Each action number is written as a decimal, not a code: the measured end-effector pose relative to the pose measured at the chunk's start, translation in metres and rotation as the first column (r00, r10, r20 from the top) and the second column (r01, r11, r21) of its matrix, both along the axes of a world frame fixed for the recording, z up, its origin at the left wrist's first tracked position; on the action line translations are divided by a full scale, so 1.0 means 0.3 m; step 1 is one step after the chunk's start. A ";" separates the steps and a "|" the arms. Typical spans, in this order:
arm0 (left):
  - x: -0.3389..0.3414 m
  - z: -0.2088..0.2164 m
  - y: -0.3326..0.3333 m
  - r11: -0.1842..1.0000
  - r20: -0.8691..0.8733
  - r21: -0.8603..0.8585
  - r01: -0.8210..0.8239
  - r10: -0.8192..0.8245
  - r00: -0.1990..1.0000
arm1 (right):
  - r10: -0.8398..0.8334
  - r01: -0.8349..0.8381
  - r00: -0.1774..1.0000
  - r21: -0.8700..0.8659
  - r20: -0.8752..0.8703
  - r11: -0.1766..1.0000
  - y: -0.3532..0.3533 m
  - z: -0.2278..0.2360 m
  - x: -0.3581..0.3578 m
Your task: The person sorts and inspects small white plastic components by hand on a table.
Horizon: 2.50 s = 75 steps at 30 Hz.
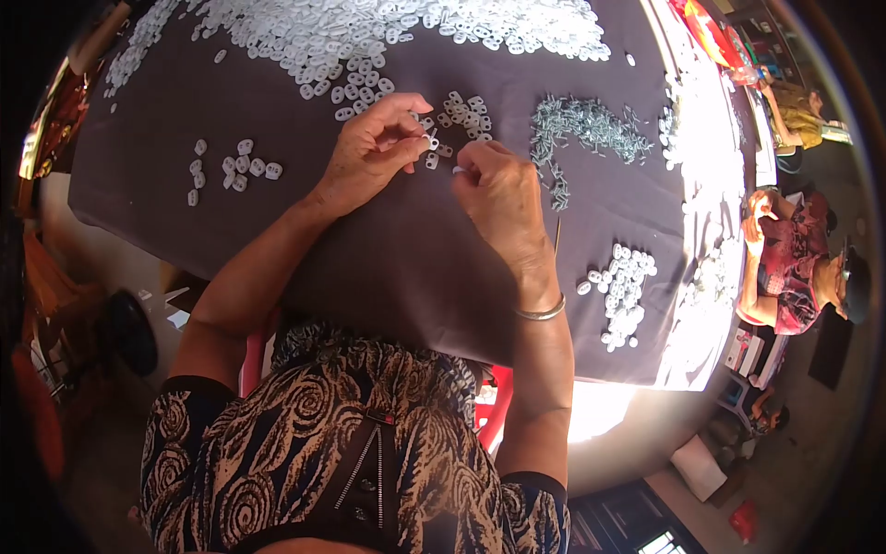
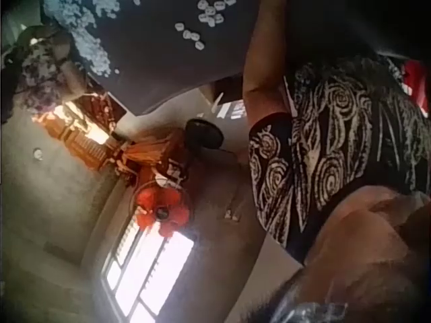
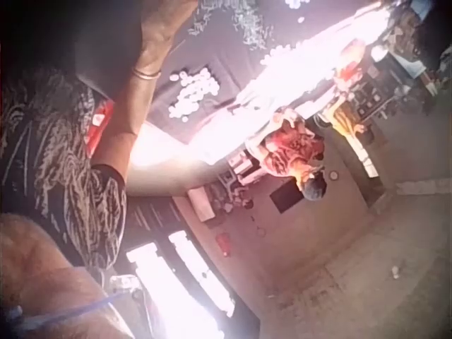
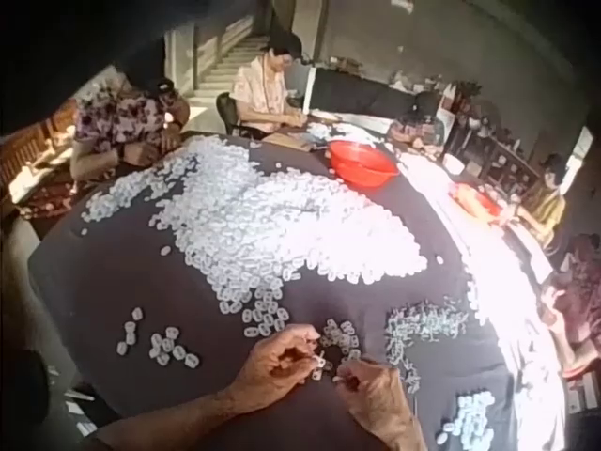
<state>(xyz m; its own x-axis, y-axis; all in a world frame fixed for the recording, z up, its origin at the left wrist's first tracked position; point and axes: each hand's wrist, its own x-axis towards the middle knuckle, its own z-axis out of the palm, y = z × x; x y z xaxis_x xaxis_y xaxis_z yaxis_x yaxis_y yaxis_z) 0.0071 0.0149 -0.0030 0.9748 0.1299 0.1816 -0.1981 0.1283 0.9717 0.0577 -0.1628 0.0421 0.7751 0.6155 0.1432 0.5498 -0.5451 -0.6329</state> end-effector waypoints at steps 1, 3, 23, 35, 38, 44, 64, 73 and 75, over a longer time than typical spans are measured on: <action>0.000 0.000 0.004 1.000 -0.010 0.004 -0.003 0.003 1.000 | 0.004 -0.004 1.000 0.004 0.002 1.000 0.006 -0.001 0.011; 0.001 -0.002 0.004 1.000 -0.020 0.008 0.013 -0.012 1.000 | -0.125 0.194 0.949 0.224 -0.289 0.955 0.017 -0.005 0.034; -0.004 0.016 -0.007 0.994 -0.118 0.064 0.089 -0.081 0.990 | 0.069 0.309 0.832 0.565 -0.550 0.765 0.049 -0.067 0.036; -0.001 0.009 -0.009 0.990 -0.099 0.104 0.091 -0.080 0.992 | 0.059 0.267 0.845 0.513 -0.532 0.816 0.036 -0.078 0.046; -0.001 0.011 -0.012 0.991 -0.096 0.106 0.086 -0.076 0.992 | 0.067 0.248 0.854 0.517 -0.516 0.819 0.034 -0.078 0.046; -0.003 0.015 -0.011 0.990 -0.086 0.121 0.077 -0.067 0.994 | 0.093 0.214 0.875 0.552 -0.474 0.806 0.030 -0.090 0.046; -0.005 0.012 -0.002 0.996 -0.107 0.000 0.087 -0.086 0.991 | 0.141 0.087 0.924 0.554 -0.356 0.828 0.037 -0.115 0.029; 0.000 0.008 -0.005 0.995 -0.088 -0.045 0.087 -0.090 0.992 | 0.070 -0.025 0.993 0.428 -0.091 0.904 0.044 -0.078 0.018; -0.003 0.014 0.007 0.994 -0.101 -0.031 0.104 -0.106 0.989 | 0.073 -0.036 0.995 0.424 -0.072 0.905 0.044 -0.077 0.018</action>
<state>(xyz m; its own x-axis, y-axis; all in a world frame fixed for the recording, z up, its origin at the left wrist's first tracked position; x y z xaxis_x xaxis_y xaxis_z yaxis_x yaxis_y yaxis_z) 0.0063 0.0171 0.0011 0.9966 0.0291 0.0777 -0.0815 0.1685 0.9823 0.0629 -0.1495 0.0191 0.7626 0.5535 0.3346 0.5059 -0.1881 -0.8418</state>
